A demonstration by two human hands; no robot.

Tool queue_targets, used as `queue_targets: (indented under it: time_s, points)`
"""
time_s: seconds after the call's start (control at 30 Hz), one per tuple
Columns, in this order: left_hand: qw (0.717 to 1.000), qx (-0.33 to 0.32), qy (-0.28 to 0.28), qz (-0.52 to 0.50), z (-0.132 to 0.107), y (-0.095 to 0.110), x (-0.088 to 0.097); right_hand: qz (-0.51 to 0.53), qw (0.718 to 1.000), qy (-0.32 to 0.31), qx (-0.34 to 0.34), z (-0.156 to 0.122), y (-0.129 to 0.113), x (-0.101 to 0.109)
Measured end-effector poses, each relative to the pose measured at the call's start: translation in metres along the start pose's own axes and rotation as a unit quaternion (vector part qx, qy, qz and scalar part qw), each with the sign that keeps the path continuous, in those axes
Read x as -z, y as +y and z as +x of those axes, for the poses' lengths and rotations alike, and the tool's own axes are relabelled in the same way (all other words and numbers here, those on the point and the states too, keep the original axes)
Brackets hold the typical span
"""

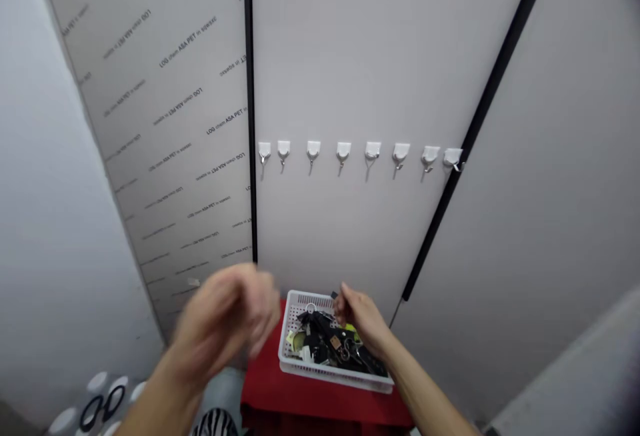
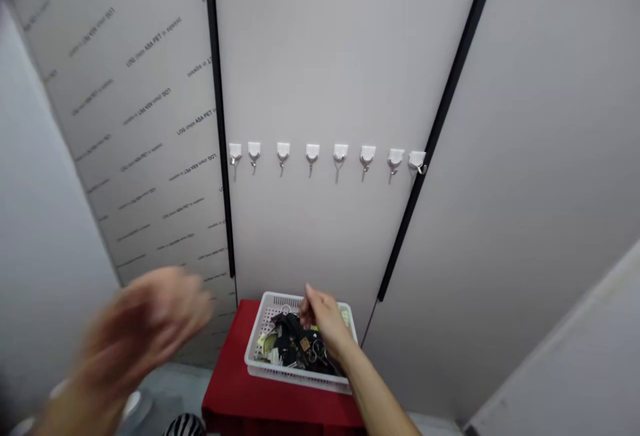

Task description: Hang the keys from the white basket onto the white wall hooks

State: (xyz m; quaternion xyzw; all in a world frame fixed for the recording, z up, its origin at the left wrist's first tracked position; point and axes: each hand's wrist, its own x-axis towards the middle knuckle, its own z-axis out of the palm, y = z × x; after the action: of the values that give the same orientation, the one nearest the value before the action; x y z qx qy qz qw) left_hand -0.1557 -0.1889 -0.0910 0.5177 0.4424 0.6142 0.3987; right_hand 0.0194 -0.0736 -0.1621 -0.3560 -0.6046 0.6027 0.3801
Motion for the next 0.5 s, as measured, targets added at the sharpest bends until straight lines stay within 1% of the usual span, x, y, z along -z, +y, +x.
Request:
queue_targets:
  time_s: [0.03, 0.1, 0.13, 0.17, 0.23, 0.27, 0.3, 0.37, 0.5]
  points:
    - [0.999, 0.011, -0.025, -0.032, 0.012, -0.002, -0.007, 0.051, 0.999, -0.018, -0.009, 0.005, -0.012, -0.003]
    - [0.986, 0.056, -0.107, -0.119, 0.041, -0.009, -0.023, 0.13, 0.988, -0.075, -0.024, 0.015, -0.039, -0.006]
    - [0.97, 0.088, -0.157, -0.166, 0.056, -0.012, -0.031, 0.158, 0.981, -0.109, -0.028, 0.02, -0.053, -0.006]
    - [0.953, 0.112, -0.207, -0.191, 0.07, -0.014, -0.038, 0.18, 0.973, -0.142, -0.028, 0.023, -0.066, -0.004]
    - [0.921, 0.144, -0.288, -0.218, 0.091, -0.013, -0.05, 0.207, 0.957, -0.201, -0.019, 0.027, -0.088, 0.0]
    - [0.908, 0.153, -0.319, -0.223, 0.098, -0.011, -0.055, 0.212, 0.951, -0.225, -0.017, 0.027, -0.096, 0.003]
    - [0.898, 0.161, -0.343, -0.224, 0.102, -0.007, -0.059, 0.212, 0.946, -0.243, -0.019, 0.026, -0.101, 0.006]
    - [0.884, 0.175, -0.375, -0.218, 0.105, -0.002, -0.065, 0.205, 0.943, -0.26, -0.028, 0.024, -0.104, 0.011]
    - [0.873, 0.203, -0.391, -0.21, 0.104, 0.0, -0.071, 0.186, 0.946, -0.261, -0.041, 0.021, -0.1, 0.017]
